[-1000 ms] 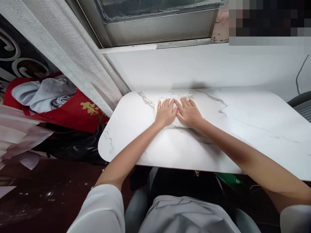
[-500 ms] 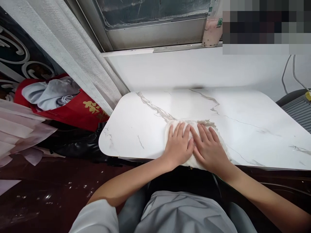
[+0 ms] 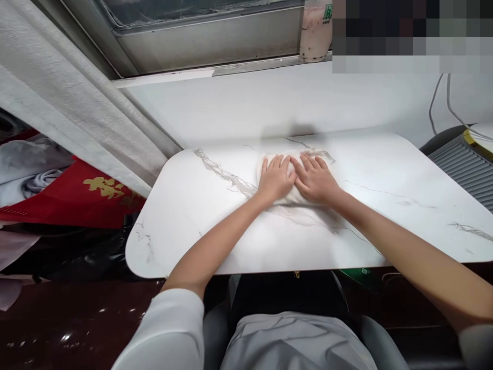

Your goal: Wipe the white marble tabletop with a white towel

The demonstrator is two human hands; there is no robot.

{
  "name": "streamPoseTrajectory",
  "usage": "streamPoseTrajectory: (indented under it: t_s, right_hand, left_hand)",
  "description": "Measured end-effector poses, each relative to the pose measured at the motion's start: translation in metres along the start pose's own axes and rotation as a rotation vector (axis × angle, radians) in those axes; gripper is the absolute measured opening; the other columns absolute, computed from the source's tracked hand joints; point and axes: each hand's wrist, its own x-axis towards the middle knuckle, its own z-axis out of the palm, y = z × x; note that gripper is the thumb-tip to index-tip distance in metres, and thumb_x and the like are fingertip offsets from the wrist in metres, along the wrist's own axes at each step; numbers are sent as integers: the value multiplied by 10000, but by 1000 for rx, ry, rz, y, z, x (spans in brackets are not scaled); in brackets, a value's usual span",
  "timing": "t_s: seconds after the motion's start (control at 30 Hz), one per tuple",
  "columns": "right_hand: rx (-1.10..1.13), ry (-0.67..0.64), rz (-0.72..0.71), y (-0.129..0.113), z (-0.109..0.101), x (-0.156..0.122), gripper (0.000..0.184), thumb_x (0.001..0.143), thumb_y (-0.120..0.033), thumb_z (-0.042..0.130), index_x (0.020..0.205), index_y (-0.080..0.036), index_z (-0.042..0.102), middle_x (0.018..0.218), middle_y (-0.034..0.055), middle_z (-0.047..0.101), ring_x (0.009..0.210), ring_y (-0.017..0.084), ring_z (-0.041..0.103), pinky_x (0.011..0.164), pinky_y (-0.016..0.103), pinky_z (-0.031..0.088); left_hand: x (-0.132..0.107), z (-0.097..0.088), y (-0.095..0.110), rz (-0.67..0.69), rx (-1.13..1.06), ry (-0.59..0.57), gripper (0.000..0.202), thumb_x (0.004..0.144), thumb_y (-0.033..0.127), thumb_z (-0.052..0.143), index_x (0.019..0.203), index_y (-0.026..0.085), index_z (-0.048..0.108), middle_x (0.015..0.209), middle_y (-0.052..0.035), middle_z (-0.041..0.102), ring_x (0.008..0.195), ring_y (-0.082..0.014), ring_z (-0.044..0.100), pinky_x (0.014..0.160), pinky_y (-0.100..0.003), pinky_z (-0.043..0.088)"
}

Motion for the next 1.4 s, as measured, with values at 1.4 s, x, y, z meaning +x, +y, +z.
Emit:
streamPoseTrajectory:
  t_s: [1.4]
  right_hand:
    - [-94,40,18,1,-26,-145,600,1007,-364,218,1520,-69,314,1516,252,393,1443,351,330,1154,546,275]
  left_hand:
    - [-94,6,89,138,32,-71,550,1006,349,328,1500,109,367,1597,-125,348,1523,-287,174,1251,-549,120]
